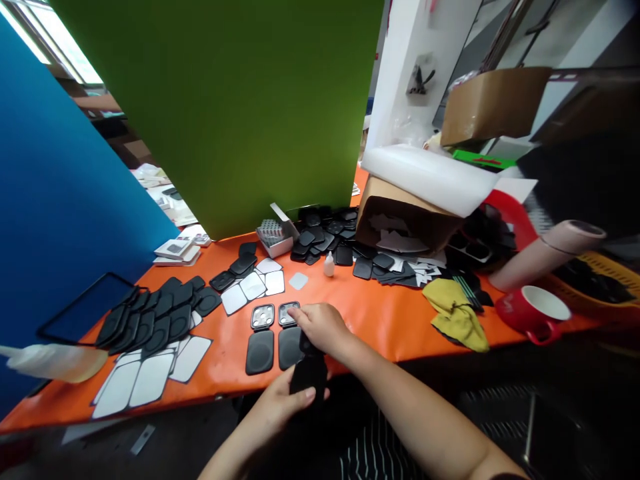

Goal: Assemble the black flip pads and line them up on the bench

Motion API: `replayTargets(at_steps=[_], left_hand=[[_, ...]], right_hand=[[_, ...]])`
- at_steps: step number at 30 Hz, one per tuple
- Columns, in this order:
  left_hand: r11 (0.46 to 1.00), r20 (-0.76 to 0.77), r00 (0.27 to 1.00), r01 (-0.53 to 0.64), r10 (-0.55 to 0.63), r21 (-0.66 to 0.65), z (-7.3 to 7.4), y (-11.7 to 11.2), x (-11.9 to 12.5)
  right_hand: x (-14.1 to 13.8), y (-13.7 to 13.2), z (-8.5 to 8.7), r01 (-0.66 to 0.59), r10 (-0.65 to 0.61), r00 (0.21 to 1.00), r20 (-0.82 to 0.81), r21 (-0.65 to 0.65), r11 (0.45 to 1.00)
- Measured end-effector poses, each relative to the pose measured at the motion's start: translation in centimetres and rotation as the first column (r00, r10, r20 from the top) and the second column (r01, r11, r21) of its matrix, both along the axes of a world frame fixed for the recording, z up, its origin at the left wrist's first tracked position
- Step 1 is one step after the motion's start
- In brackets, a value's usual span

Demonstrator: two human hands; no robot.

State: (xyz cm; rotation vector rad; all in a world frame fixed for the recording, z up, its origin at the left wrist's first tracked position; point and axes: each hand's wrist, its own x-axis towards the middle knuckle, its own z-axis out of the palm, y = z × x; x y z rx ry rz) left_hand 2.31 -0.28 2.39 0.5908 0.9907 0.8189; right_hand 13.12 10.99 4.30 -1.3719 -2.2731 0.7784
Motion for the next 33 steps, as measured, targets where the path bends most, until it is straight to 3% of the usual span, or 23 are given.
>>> replayTargets(at_steps=[5,9,11,14,18,20,24,26,28,30,33], left_hand=[[0.991,0.017,0.993,-0.113,0.114,-0.068,-0.4,0.2,0.7],[0.986,0.046,0.986,-0.155,0.158,-0.062,-0.9,0.1,1.3],[0.987,0.041,0.988,-0.149,0.151,-0.061,-0.9,0.0,1.3],[0.987,0.004,0.991,-0.135,0.135,-0.084,-0.4,0.0,1.0],[0.98,-0.057,0.985,-0.168,0.162,-0.105,0.4,0.1,0.8],[0.978,-0.068,0.982,-0.182,0.176,-0.1,0.5,0.1,0.9],[0.977,-0.085,0.979,-0.195,0.187,-0.087,0.6,0.2,1.2],[0.977,-0.09,0.978,-0.194,0.187,-0.082,0.7,0.1,1.3],[0.98,-0.08,0.981,-0.183,0.177,-0.082,0.9,0.1,1.3],[0.983,-0.06,0.986,-0.162,0.158,-0.081,1.0,0.0,1.2],[0.989,-0.053,0.99,-0.136,0.133,-0.065,1.0,-0.1,1.1]], right_hand=[[0.1,-0.7,0.2,0.037,-0.051,0.993,0.109,0.122,0.992],[0.1,-0.7,0.0,0.051,-0.066,0.993,0.099,0.14,0.989],[0.3,-0.3,-0.4,0.038,-0.042,0.998,0.044,0.084,0.996],[1.2,0.6,-1.0,-0.034,0.018,0.989,-0.145,-0.105,0.994],[3.0,1.2,-1.6,-0.181,0.063,0.938,-0.34,-0.328,0.927],[3.8,0.8,-1.5,-0.205,0.094,0.934,-0.346,-0.301,0.931],[4.4,-0.4,-1.0,-0.138,0.089,0.946,-0.311,-0.14,0.98],[4.2,-0.7,-1.1,-0.139,0.059,0.92,-0.387,-0.181,0.974],[4.0,-0.7,-1.4,-0.178,-0.008,0.852,-0.523,-0.304,0.936],[3.9,-0.5,-1.9,-0.263,-0.093,0.77,-0.632,-0.447,0.855],[3.9,-0.5,-2.4,-0.34,-0.174,0.725,-0.666,-0.566,0.751]])
